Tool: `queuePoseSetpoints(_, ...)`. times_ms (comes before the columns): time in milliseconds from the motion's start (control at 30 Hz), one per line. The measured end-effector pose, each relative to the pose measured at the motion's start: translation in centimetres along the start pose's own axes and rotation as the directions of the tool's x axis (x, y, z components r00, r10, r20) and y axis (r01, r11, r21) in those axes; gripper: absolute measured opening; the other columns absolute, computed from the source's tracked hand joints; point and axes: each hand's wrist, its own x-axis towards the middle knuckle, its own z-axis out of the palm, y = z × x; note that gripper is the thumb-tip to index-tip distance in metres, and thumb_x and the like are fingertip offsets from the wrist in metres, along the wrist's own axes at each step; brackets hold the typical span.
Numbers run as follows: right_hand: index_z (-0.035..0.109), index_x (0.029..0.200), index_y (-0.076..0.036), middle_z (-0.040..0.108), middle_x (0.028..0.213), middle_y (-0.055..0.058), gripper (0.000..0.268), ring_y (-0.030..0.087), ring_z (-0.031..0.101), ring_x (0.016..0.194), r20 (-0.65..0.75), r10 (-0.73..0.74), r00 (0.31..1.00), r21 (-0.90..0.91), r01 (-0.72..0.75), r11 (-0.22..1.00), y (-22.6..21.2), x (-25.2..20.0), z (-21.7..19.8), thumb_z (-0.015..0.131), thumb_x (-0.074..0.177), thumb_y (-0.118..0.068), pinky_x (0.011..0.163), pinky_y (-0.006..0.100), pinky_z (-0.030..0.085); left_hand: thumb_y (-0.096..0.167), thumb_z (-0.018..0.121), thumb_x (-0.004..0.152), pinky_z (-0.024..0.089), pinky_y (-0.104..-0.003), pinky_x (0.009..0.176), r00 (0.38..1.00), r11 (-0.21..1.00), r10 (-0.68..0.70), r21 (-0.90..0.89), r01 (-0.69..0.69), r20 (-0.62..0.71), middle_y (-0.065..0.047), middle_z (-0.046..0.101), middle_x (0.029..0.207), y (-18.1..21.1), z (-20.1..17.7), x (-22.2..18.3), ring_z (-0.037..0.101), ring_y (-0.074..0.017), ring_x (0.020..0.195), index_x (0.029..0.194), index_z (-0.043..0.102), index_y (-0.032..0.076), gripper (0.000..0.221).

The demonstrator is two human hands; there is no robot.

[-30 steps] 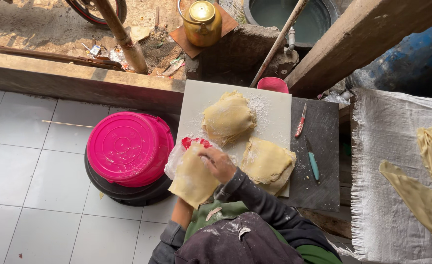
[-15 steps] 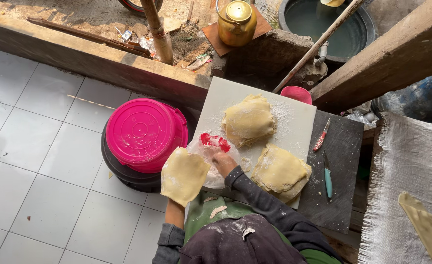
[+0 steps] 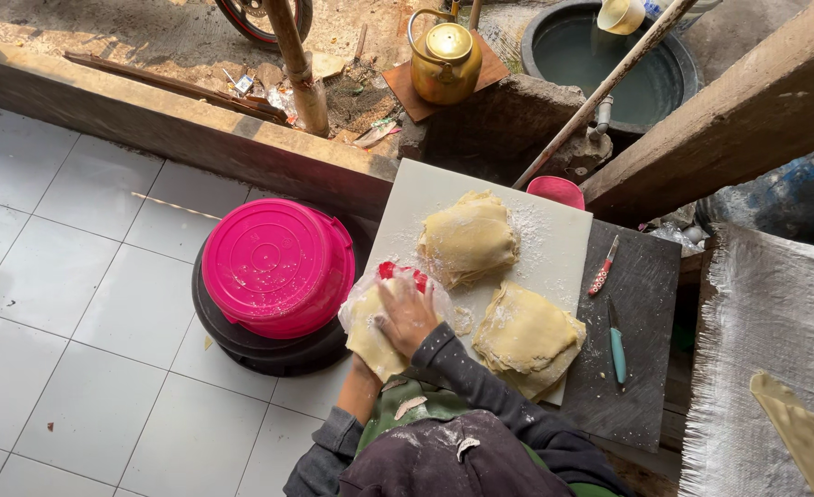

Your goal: The person prepares sheets of dough by applying flour to a piece of dough and then layering it with other sheets on a cutting board.

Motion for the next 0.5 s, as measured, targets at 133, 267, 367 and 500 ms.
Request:
queuePoseSetpoints(133,0.036,0.161,-0.028,0.032,0.163,0.02,0.061,0.04,0.025,0.153,0.075,-0.337,0.938,0.151,0.324,0.934,-2.7,-1.4,0.2,0.043,0.106,-0.053,0.121,0.063,0.009,0.056,0.045,0.1,0.049,-0.047,0.109,0.998,0.983,-0.058,0.173,0.058,-0.002,-0.018,0.05,0.145,0.6,-0.7,-0.7,0.052,-0.0311,0.131,0.15,0.034,0.006,0.072)
queuePoseSetpoints(267,0.053,0.148,-0.028,0.055,0.151,0.014,0.05,0.035,0.046,0.142,-0.056,-0.068,0.996,0.147,0.075,0.986,0.5,1.0,0.3,0.05,0.102,-0.048,0.121,0.056,0.022,0.061,0.04,0.095,0.056,-0.046,0.097,0.971,0.89,-0.226,-0.421,0.172,-0.081,-0.016,0.06,0.136,1.2,-0.2,1.3,0.061,-0.0312,0.12,0.142,0.046,0.004,0.074)
queuePoseSetpoints(367,0.058,0.137,-0.011,0.068,0.126,0.016,0.051,0.028,0.067,0.113,0.054,0.297,0.953,0.688,-0.251,0.681,4.4,1.4,1.7,0.066,0.095,-0.039,0.1,0.039,0.05,0.061,0.04,0.102,0.054,-0.047,0.094,0.951,0.938,-0.225,-0.31,0.153,-0.213,-0.017,0.061,0.135,1.3,-1.6,-0.3,0.061,-0.0323,0.117,0.144,0.047,0.001,0.073)
queuePoseSetpoints(500,0.072,0.112,0.006,0.071,0.09,0.024,0.033,0.024,0.065,0.075,0.346,0.192,0.918,0.698,-0.389,0.601,7.4,0.7,1.6,0.071,0.103,-0.026,0.071,0.036,0.051,0.055,0.038,0.104,0.05,-0.048,0.098,0.915,0.971,-0.218,-0.167,0.17,-0.338,-0.017,0.06,0.139,3.2,-0.7,1.2,0.06,-0.0313,0.12,0.146,0.047,0.003,0.067)
